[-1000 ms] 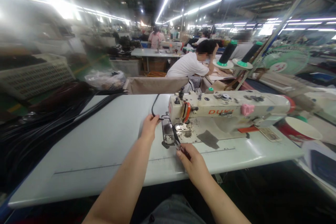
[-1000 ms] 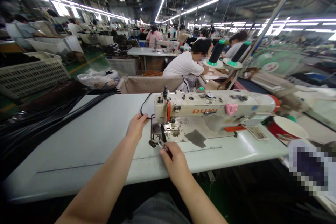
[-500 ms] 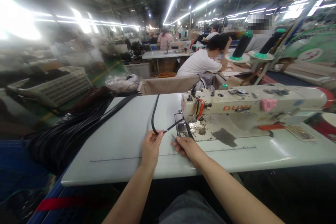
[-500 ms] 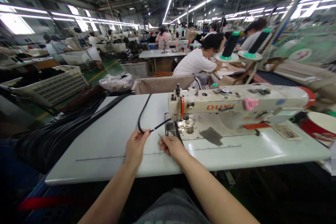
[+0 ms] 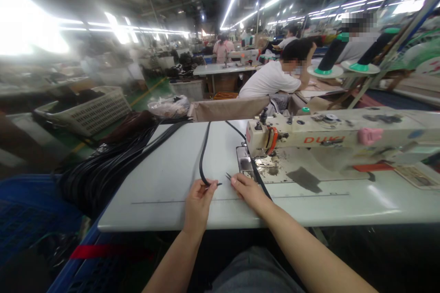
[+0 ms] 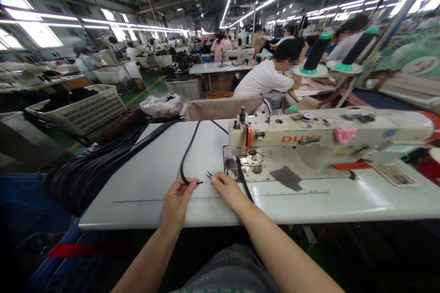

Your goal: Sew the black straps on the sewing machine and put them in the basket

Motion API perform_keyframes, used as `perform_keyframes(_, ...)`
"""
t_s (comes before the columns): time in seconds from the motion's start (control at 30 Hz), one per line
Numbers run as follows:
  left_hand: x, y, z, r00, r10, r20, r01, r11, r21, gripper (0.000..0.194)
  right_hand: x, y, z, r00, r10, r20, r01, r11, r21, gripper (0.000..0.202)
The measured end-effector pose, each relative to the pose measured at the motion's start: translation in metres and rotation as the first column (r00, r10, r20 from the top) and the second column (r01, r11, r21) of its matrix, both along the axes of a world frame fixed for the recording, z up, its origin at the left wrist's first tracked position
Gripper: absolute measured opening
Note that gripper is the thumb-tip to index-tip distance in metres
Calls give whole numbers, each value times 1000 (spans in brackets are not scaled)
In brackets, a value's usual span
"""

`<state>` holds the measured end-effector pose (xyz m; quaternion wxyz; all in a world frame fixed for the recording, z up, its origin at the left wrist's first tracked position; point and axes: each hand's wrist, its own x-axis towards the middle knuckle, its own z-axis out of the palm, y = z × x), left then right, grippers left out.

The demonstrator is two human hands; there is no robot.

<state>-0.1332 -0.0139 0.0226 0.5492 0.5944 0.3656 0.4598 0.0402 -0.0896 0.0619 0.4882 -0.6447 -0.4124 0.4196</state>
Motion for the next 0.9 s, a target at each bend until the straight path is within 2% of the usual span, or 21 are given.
perform_keyframes(0.03, -2, 2, 1, 999, -10, -37, 10, 1000, 10, 30, 3, -5, 1, 978, -36, 204, 33, 999, 14, 30)
perform_keyframes(0.07, -5, 4, 2, 997, -25, -68, 27, 999, 26, 29, 6, -11, 1, 898, -72, 434, 66, 997, 29, 23)
perform_keyframes(0.13, -9, 7, 5, 993, -62, -98, 69, 995, 66, 27, 12, -25, 1, 598, -114, 793, 130, 990, 44, 7)
perform_keyframes(0.17, -10, 9, 7, 992, -80, -98, 89, 993, 82, 26, 16, -31, 0, 464, -115, 878, 166, 985, 41, 10)
perform_keyframes(0.2, -11, 10, 8, 991, -98, -96, 107, 990, 92, 26, 19, -38, -2, 364, -104, 926, 205, 978, 30, 22)
perform_keyframes(0.23, -11, 12, 8, 989, -113, -95, 121, 989, 90, 26, 21, -44, -3, 300, -83, 950, 247, 969, 7, 33)
perform_keyframes(0.27, -11, 12, 8, 987, -128, -96, 135, 988, 74, 26, 23, -49, -5, 271, -50, 961, 282, 959, -30, 43)
perform_keyframes(0.33, -11, 13, 8, 983, -156, -99, 158, 987, 15, 27, 26, -58, -9, 275, 32, 961, 310, 943, -120, 52)
perform_keyframes(0.47, -11, 12, 7, 971, -216, -103, 202, 970, -136, 35, 24, -67, -13, 271, 142, 952, 266, 940, -216, 51)
perform_keyframes(0.6, -17, 16, 13, 963, -253, -95, 223, 944, -244, 63, 23, -69, -13, 218, 185, 958, 262, 935, -240, 49)
perform_keyframes(0.7, -35, 31, 17, 961, -232, -152, 202, 961, -191, 65, 25, -68, -13, 181, 185, 966, 267, 936, -229, 48)
perform_keyframes(0.8, -71, 60, 22, 940, -99, -328, 77, 994, -81, 54, 27, -68, -16, 169, 180, 969, 261, 940, -221, 48)
perform_keyframes(0.83, -88, 73, 25, 906, -31, -422, 20, 999, -30, 53, 28, -68, -17, 169, 175, 970, 255, 943, -215, 48)
perform_keyframes(0.9, -127, 100, 35, 756, 151, -637, -101, 988, 115, 51, 30, -68, -19, 174, 159, 972, 241, 950, -198, 49)
